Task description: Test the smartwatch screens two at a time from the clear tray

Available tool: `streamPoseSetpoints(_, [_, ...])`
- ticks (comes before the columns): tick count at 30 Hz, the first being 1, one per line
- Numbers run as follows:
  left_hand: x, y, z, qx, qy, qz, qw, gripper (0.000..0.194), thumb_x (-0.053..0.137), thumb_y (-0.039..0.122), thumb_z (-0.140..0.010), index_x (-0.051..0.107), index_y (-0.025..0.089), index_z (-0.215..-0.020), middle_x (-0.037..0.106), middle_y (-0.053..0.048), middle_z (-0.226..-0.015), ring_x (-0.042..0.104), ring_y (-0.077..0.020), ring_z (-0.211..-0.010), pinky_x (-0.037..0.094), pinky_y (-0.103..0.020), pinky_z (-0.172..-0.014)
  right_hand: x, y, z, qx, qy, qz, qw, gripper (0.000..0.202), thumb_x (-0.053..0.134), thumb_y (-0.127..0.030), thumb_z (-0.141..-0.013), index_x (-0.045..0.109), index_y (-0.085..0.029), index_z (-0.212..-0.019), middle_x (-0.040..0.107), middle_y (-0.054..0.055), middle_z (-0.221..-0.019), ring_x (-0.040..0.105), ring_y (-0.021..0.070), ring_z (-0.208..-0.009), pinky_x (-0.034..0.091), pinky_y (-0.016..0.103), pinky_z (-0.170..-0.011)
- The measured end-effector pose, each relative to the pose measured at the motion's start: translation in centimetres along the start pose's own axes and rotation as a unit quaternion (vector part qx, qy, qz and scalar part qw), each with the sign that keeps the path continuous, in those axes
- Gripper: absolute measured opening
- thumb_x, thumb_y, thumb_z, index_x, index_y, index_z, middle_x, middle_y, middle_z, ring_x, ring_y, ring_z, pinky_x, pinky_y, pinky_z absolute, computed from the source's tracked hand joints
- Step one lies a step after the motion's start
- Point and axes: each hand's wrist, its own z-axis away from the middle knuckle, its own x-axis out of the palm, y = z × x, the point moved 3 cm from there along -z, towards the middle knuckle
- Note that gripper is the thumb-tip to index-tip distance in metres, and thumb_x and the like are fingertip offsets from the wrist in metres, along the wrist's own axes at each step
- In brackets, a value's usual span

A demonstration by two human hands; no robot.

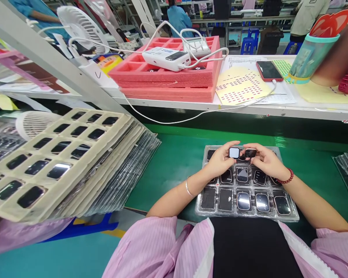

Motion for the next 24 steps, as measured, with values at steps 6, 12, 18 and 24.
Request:
streamPoseSetpoints(6, [-0.02, -0.17, 0.07, -0.002, 0.002, -0.012, 1.000, 0.064, 0.058, 0.007, -0.069, 0.054, 0.019, -0.132, 0.068, -0.007, -0.107, 0.066, -0.0194, -0.098, 0.053, -0.032, -0.085, -0.13, 0.40, -0.06, 0.007, 0.020, -0.006, 1.000, 0.032, 0.055, -0.022, -0.089, 0.063, -0.022, -0.120, 0.073, 0.008, -0.107, 0.072, 0.0192, -0.079, 0.063, 0.037, -0.071])
streamPoseSetpoints(12, [-0.01, -0.25, -0.02, 0.000, -0.012, 0.000, 1.000, 0.064, 0.058, 0.007, -0.070, 0.052, 0.019, -0.132, 0.069, -0.008, -0.109, 0.066, -0.0201, -0.102, 0.053, -0.032, -0.087, 0.00, 0.23, -0.15, 0.005, 0.007, -0.013, 1.000, 0.044, 0.059, -0.014, -0.081, 0.060, -0.024, -0.124, 0.070, 0.008, -0.118, 0.072, 0.0225, -0.097, 0.061, 0.039, -0.082])
streamPoseSetpoints(18, [-0.08, -0.40, 0.01, 0.005, -0.011, -0.008, 1.000, 0.062, 0.060, 0.008, -0.072, 0.052, 0.019, -0.132, 0.069, -0.007, -0.108, 0.066, -0.0196, -0.100, 0.053, -0.032, -0.086, -0.08, 0.36, -0.24, 0.014, 0.015, -0.025, 0.999, 0.038, 0.057, -0.018, -0.085, 0.061, -0.022, -0.123, 0.073, 0.007, -0.103, 0.073, 0.0184, -0.078, 0.062, 0.034, -0.068])
streamPoseSetpoints(24, [-0.11, -0.43, 0.08, -0.010, -0.005, 0.000, 1.000, 0.062, 0.060, 0.008, -0.072, 0.052, 0.019, -0.132, 0.069, -0.008, -0.108, 0.065, -0.0207, -0.104, 0.052, -0.034, -0.091, -0.10, 0.31, -0.31, 0.007, 0.016, -0.050, 0.999, 0.040, 0.060, -0.016, -0.082, 0.062, -0.024, -0.121, 0.072, 0.007, -0.113, 0.073, 0.0207, -0.092, 0.061, 0.039, -0.084])
